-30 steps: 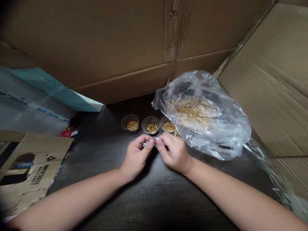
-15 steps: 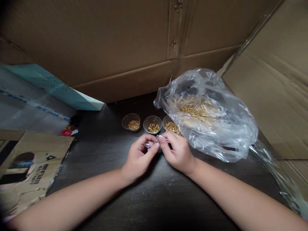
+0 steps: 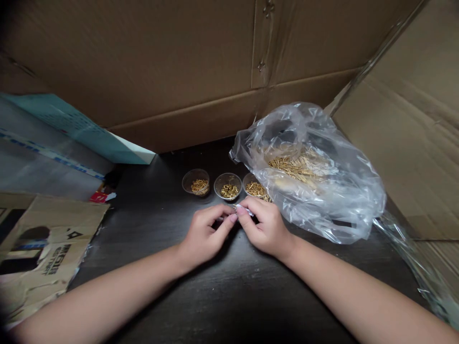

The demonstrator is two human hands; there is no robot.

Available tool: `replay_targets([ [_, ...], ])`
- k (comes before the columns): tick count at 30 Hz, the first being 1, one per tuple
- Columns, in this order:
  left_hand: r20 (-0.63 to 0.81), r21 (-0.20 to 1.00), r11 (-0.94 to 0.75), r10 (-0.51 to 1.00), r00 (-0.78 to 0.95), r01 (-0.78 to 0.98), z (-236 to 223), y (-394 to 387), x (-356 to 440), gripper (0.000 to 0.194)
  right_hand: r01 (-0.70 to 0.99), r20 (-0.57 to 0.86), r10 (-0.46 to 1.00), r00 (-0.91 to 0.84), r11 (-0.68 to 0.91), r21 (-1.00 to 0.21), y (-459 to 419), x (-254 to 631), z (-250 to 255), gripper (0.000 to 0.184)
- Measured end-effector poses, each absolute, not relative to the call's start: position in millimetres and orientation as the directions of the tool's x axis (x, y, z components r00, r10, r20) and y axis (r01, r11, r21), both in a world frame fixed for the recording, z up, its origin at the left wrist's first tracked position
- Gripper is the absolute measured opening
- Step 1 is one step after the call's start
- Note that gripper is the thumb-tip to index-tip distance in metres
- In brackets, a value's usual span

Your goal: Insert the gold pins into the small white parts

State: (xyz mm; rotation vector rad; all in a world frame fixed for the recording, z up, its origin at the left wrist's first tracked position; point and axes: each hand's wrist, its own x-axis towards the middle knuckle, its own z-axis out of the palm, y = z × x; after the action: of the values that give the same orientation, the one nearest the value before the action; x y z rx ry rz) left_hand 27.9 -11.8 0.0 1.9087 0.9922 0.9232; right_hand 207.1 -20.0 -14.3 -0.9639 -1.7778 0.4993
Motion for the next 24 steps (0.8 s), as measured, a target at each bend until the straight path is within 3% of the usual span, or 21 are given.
replay_targets([
  [4,0.288,0.796,-0.462,0.858,0.426,0.392,-1.4,-14.3,27.2,0.013,0.403,0.564,0.805,-0.181,0.584,-0.704,-19.2,207.1,-15.7,0.013],
  [11,0.287,0.775,-0.466,0.861,0.419,0.427,-4.8,-15.3,25.2,0.01,0.435,0.539,0.823,-0.181,0.558,-0.706,-19.2,205.5,-16.8,0.014],
  [19,0.383,0.574,-0.637,0.764,0.519,0.514,2.3,-14.4,20.2,0.012,0.465,0.546,0.815,-0.196,0.567,-0.68,-19.2,207.1,-17.6,0.015],
  [24,0.361,0.62,-0.59,0.8,0.479,0.518,0.0,-12.6,18.6,0.013,0.474,0.542,0.816,-0.199,0.565,-0.675,-16.9,205.9,-17.8,0.014],
])
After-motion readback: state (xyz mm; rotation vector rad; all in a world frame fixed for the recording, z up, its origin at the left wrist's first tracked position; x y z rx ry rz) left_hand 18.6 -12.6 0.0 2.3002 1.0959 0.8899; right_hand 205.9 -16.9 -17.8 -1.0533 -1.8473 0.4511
